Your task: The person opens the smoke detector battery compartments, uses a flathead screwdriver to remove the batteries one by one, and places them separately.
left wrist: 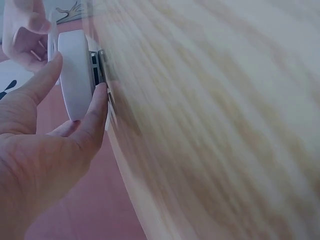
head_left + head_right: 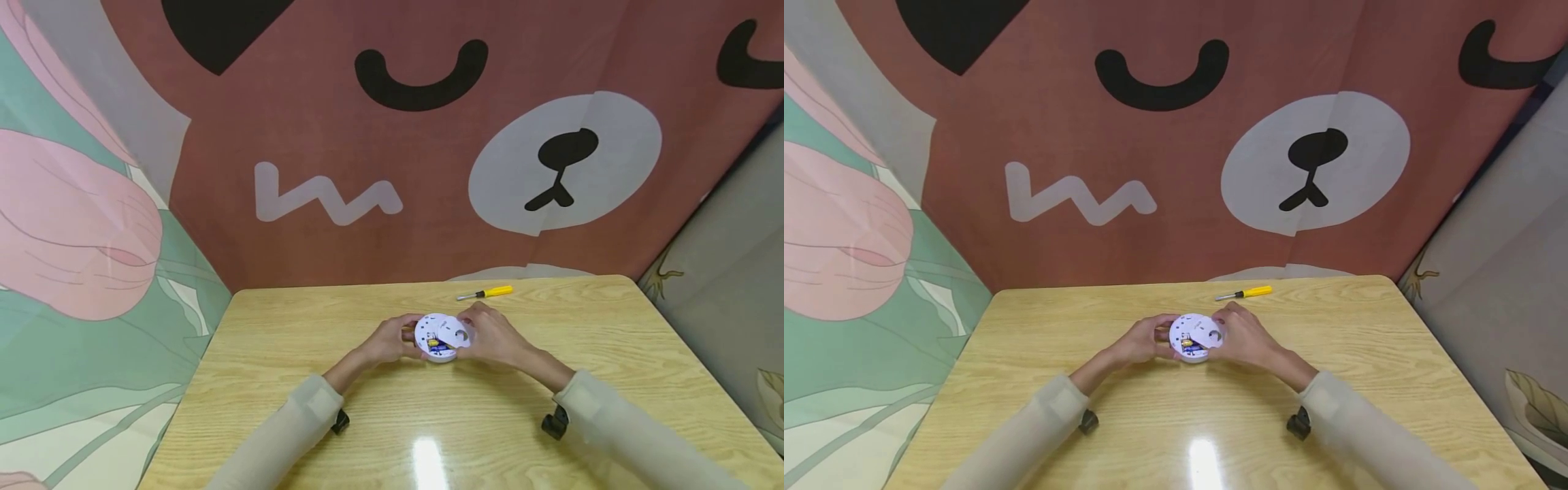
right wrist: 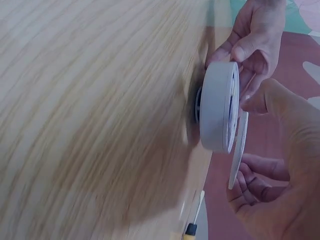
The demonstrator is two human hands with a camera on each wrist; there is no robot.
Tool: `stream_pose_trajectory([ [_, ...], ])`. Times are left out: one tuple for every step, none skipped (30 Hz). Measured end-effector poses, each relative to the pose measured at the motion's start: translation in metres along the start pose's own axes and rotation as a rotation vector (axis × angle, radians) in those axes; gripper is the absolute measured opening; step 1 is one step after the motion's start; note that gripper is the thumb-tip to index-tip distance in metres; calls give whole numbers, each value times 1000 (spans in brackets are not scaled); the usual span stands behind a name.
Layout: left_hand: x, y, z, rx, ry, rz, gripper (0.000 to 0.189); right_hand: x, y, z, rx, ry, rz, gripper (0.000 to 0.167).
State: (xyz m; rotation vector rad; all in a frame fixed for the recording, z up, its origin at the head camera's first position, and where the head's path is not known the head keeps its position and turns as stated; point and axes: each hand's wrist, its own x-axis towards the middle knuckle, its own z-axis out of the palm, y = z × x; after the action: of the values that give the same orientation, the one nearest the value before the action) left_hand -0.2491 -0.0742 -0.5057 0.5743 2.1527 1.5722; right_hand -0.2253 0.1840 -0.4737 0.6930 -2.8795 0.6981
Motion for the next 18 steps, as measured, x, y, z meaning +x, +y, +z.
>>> stream_pose_trajectory([
  [0, 0, 0, -1, 2, -1, 76, -1, 2, -2, -13, -3, -17, 68],
  [0, 0, 0, -1, 2, -2, 76, -3, 4, -4, -22, -6, -29, 67],
  [0, 0, 1, -4, 2, -3, 76, -4, 7, -6, -28, -13, -38, 66],
  [0, 1, 1, -6, 2, -4, 76, -5, 10, -8, -34, -19, -49, 65],
  [0, 1, 1, -6, 2, -2, 76, -7, 13, -10, -41, -25, -55, 64],
  [-1, 2, 2, -6, 3, 0, 76, -8, 16, -12, -48, -27, -62, 63],
  [-1, 2, 2, -6, 5, 1, 76, -9, 20, -14, -53, -28, -67, 63],
  [-1, 2, 2, -3, 7, 2, 76, -10, 24, -16, -56, -31, -69, 63],
  [-1, 2, 3, -1, 9, 6, 76, -11, 27, -18, -59, -33, -71, 63],
  [-1, 2, 3, 4, 13, 9, 76, -13, 31, -19, -64, -33, -73, 64],
  [-2, 2, 3, 11, 17, 11, 76, -14, 34, -21, -65, -33, -73, 64],
  [-2, 2, 3, 18, 21, 11, 77, -15, 37, -22, -64, -35, -73, 64],
  [-1, 2, 4, 22, 23, 14, 77, -16, 40, -24, -65, -37, -74, 64],
  [-1, 2, 4, 27, 25, 14, 78, -18, 43, -26, -65, -39, -75, 64],
  [-1, 2, 4, 31, 27, 14, 78, -19, 46, -27, -69, -40, -77, 64],
  [-1, 2, 4, 36, 30, 11, 79, -20, 49, -29, -72, -41, -80, 63],
  [-1, 3, 4, 38, 32, 8, 79, -21, 52, -31, -71, -44, -84, 63],
  [-1, 2, 4, 38, 34, 6, 79, -22, 55, -33, -75, -46, -89, 63],
])
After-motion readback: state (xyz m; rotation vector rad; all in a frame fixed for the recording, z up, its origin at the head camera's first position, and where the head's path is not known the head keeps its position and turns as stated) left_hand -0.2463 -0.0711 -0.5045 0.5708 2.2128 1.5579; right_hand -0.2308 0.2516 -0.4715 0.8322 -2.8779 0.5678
